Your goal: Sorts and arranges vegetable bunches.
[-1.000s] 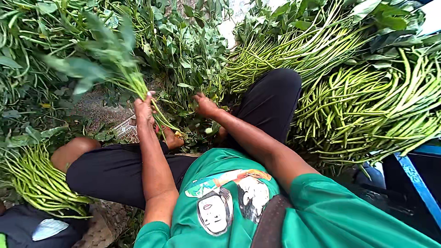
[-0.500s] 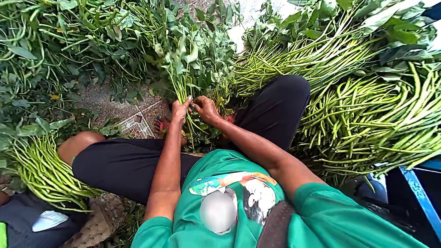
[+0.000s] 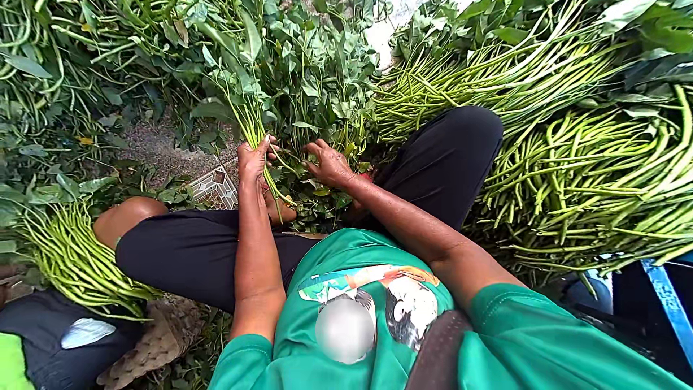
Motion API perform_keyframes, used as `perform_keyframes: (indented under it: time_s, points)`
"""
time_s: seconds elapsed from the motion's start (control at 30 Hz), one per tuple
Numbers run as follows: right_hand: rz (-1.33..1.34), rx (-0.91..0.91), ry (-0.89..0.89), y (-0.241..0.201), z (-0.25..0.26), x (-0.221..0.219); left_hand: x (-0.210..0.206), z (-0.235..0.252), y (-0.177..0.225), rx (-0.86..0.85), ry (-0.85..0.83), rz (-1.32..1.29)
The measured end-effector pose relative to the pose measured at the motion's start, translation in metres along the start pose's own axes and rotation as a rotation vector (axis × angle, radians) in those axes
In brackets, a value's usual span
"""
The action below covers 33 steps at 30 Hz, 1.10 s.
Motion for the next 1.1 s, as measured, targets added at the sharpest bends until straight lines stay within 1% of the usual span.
perform_keyframes:
  time_s: [0.07, 0.13, 0.2, 0.27, 0.33, 0.4, 0.47, 0.5, 0.53, 0.6, 0.67, 0.7, 0.77, 0.83, 0.9, 1.0, 1.07, 1.1]
  points:
    - [0.179, 0.063, -0.034, -0.009, 0.007, 0.000, -0.006, -0.001, -0.002, -0.002, -0.037, -0.013]
    - [0.249, 0.089, -0.063, -0.018, 0.011, -0.009, -0.014, -0.002, -0.002, -0.007, -0.050, -0.048]
    - [0.201, 0.100, 0.020, -0.025, 0.015, -0.019, -0.016, -0.002, -0.002, -0.013, -0.030, -0.083]
    - [0.162, 0.081, 0.092, -0.033, 0.016, -0.024, -0.012, -0.004, 0.000, -0.036, 0.034, -0.127]
    - [0.107, 0.051, 0.053, -0.040, 0.019, -0.023, -0.005, -0.005, 0.003, -0.099, 0.124, -0.133]
    - [-0.023, -0.004, -0.043, -0.041, 0.022, -0.020, 0.003, -0.005, 0.010, -0.177, 0.230, -0.130]
    - [-0.116, -0.086, -0.161, -0.026, 0.023, -0.027, 0.024, -0.002, 0.023, -0.271, 0.336, -0.100]
    - [-0.094, -0.111, -0.156, -0.012, 0.027, -0.031, 0.036, 0.001, 0.030, -0.315, 0.374, -0.075]
    - [-0.027, -0.112, -0.108, 0.003, 0.034, -0.033, 0.046, 0.003, 0.036, -0.357, 0.387, -0.067]
    - [0.133, -0.099, -0.019, 0.028, 0.056, -0.032, 0.050, 0.001, 0.041, -0.398, 0.341, -0.128]
    - [0.244, -0.168, -0.044, 0.043, 0.076, -0.027, 0.038, -0.004, 0.037, -0.301, 0.250, -0.245]
    - [0.246, -0.215, -0.065, 0.050, 0.085, -0.028, 0.030, -0.005, 0.032, -0.227, 0.203, -0.310]
    - [0.161, -0.309, -0.099, 0.073, 0.100, -0.040, 0.020, -0.003, 0.018, -0.076, 0.158, -0.430]
    - [0.077, -0.370, -0.128, 0.087, 0.103, -0.049, 0.017, -0.001, 0.008, 0.023, 0.173, -0.496]
    - [0.091, -0.344, -0.078, 0.086, 0.096, -0.045, 0.023, 0.002, 0.004, 0.002, 0.223, -0.479]
    - [0.087, -0.247, 0.060, 0.056, 0.069, -0.016, 0.031, 0.005, 0.008, -0.142, 0.354, -0.274]
    - [0.096, -0.159, 0.151, 0.033, 0.052, -0.004, 0.022, 0.009, 0.005, -0.143, 0.307, -0.242]
    - [0.117, -0.104, 0.186, 0.021, 0.044, -0.001, 0.014, 0.012, 0.000, -0.085, 0.238, -0.260]
Point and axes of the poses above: each hand's wrist, its own z-axis towards the middle knuckle, its own x-axis out of the back of the hand, y = z × x, the point moved 7 cm from there along z, towards the middle knuckle, and after that the axes turned 1 degree about x, right-handed, at the moved point
